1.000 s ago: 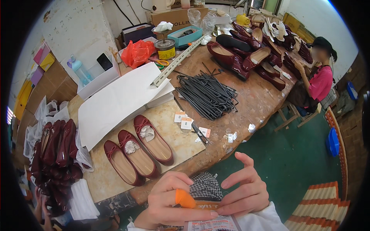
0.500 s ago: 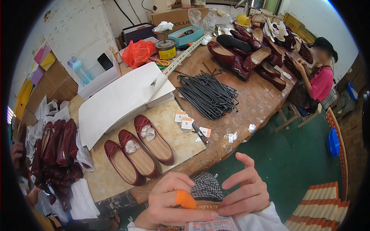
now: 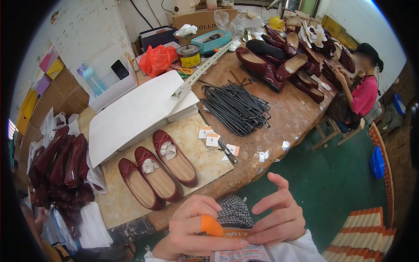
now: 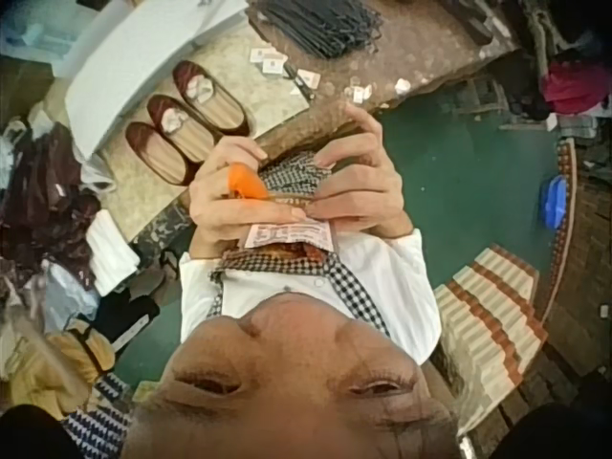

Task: The person inserts a metal shoe tree into a maroon flat shoe to maintain its shape. They then stuff a white tissue into the shoe's opening. The person picks up a small packet, opens it, and appears to inspect the contents before placing the packet down. Finally, they handle another pair of maroon shoes, inserting a shoe tree into one of them.

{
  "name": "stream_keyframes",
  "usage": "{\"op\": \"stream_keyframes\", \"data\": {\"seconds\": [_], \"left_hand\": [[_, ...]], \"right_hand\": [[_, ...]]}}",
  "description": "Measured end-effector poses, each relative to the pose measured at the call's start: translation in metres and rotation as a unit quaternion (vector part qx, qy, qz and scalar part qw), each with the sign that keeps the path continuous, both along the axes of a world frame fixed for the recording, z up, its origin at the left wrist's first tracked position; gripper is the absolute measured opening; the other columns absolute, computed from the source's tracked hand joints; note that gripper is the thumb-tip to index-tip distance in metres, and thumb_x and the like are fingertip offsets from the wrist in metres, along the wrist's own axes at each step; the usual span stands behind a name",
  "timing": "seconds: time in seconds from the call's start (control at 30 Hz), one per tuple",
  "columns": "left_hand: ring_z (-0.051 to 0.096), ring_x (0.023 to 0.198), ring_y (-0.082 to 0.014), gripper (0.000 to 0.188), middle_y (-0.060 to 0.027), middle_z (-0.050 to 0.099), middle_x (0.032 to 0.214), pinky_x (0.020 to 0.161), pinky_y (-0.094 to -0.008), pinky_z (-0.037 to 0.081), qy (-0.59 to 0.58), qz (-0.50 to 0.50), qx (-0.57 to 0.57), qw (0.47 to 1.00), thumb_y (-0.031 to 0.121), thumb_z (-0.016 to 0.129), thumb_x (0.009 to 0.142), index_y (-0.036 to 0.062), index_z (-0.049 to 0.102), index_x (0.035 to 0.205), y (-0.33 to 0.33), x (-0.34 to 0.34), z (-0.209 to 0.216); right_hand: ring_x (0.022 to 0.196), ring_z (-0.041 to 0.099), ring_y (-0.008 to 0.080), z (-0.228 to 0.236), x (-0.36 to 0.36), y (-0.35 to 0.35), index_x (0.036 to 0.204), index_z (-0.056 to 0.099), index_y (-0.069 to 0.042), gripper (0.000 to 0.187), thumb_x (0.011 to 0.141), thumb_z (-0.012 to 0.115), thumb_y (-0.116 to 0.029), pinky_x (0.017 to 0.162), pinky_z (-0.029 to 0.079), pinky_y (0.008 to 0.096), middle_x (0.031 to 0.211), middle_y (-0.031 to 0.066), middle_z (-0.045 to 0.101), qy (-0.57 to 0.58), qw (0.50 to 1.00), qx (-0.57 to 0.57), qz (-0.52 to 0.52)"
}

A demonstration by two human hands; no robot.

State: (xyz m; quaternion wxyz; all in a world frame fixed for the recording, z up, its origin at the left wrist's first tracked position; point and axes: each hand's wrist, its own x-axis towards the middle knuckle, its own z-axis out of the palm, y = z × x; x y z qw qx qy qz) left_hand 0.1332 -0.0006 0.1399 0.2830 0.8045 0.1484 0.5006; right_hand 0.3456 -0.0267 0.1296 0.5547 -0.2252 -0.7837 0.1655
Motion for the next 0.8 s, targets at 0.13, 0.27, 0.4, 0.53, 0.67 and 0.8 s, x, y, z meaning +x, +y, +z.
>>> {"op": "stream_keyframes", "data": {"seconds": [0.13, 0.27, 0.4, 0.53, 0.67, 0.8], "left_hand": [[0.050, 0.073, -0.0137, 0.034, 0.0056, 0.044, 0.068, 0.072, -0.0325, 0.050, -0.003, 0.005, -0.009, 1.000, 0.019, 0.069, 0.058, 0.0239, 0.079, 0.090, -0.0015, 0.0006, 0.0008], [0.051, 0.073, -0.0135, 0.034, 0.0057, 0.044, 0.068, 0.072, -0.0321, 0.051, -0.006, 0.009, -0.005, 1.000, 0.018, 0.069, 0.057, 0.0239, 0.079, 0.089, -0.0026, 0.0010, 0.0034], [0.051, 0.072, -0.0135, 0.035, 0.0057, 0.044, 0.068, 0.072, -0.0320, 0.051, 0.000, -0.002, 0.001, 1.000, 0.018, 0.068, 0.055, 0.0239, 0.079, 0.088, 0.0002, 0.0007, 0.0031], [0.051, 0.073, -0.0137, 0.035, 0.0055, 0.044, 0.068, 0.072, -0.0327, 0.051, -0.002, -0.001, 0.010, 1.000, 0.019, 0.066, 0.055, 0.0237, 0.079, 0.088, 0.0012, 0.0024, 0.0046], [0.051, 0.074, -0.0139, 0.034, 0.0055, 0.045, 0.068, 0.072, -0.0330, 0.052, 0.002, -0.001, -0.002, 1.000, 0.020, 0.066, 0.056, 0.0233, 0.079, 0.088, -0.0015, 0.0008, 0.0048], [0.051, 0.074, -0.0141, 0.034, 0.0055, 0.045, 0.068, 0.073, -0.0330, 0.052, 0.005, -0.007, 0.004, 1.000, 0.020, 0.066, 0.057, 0.0234, 0.078, 0.088, 0.0001, -0.0006, 0.0056]], "right_hand": [[0.092, 0.061, 0.0183, 0.0028, -0.0009, 0.0001, 0.084, 0.076, -0.018, 0.017, 0.073, 0.074, -0.030, 0.108, 0.026, 0.0556, 0.079, -0.0094, 0.065, -0.001, 1.000, -0.006, -0.001], [0.093, 0.060, 0.0179, 0.0030, -0.0007, -0.0008, 0.084, 0.076, -0.018, 0.016, 0.073, 0.074, -0.030, 0.108, 0.026, 0.0553, 0.080, -0.0096, 0.065, -0.002, 1.000, -0.005, 0.004], [0.093, 0.060, 0.0177, 0.0016, 0.0008, -0.0009, 0.084, 0.076, -0.018, 0.016, 0.074, 0.073, -0.029, 0.108, 0.025, 0.0555, 0.080, -0.0096, 0.065, -0.003, 1.000, -0.006, 0.007], [0.093, 0.060, 0.0176, 0.0010, 0.0008, -0.0018, 0.084, 0.076, -0.017, 0.015, 0.075, 0.072, -0.029, 0.108, 0.025, 0.0556, 0.080, -0.0095, 0.065, -0.001, 1.000, -0.005, 0.004], [0.093, 0.060, 0.0176, 0.0022, 0.0004, -0.0005, 0.085, 0.076, -0.017, 0.015, 0.075, 0.072, -0.028, 0.108, 0.025, 0.0555, 0.080, -0.0095, 0.065, -0.003, 1.000, 0.000, 0.008], [0.093, 0.060, 0.0176, 0.0029, 0.0006, -0.0007, 0.085, 0.076, -0.018, 0.015, 0.075, 0.072, -0.028, 0.108, 0.025, 0.0554, 0.080, -0.0095, 0.065, -0.006, 1.000, -0.005, 0.009]]}}
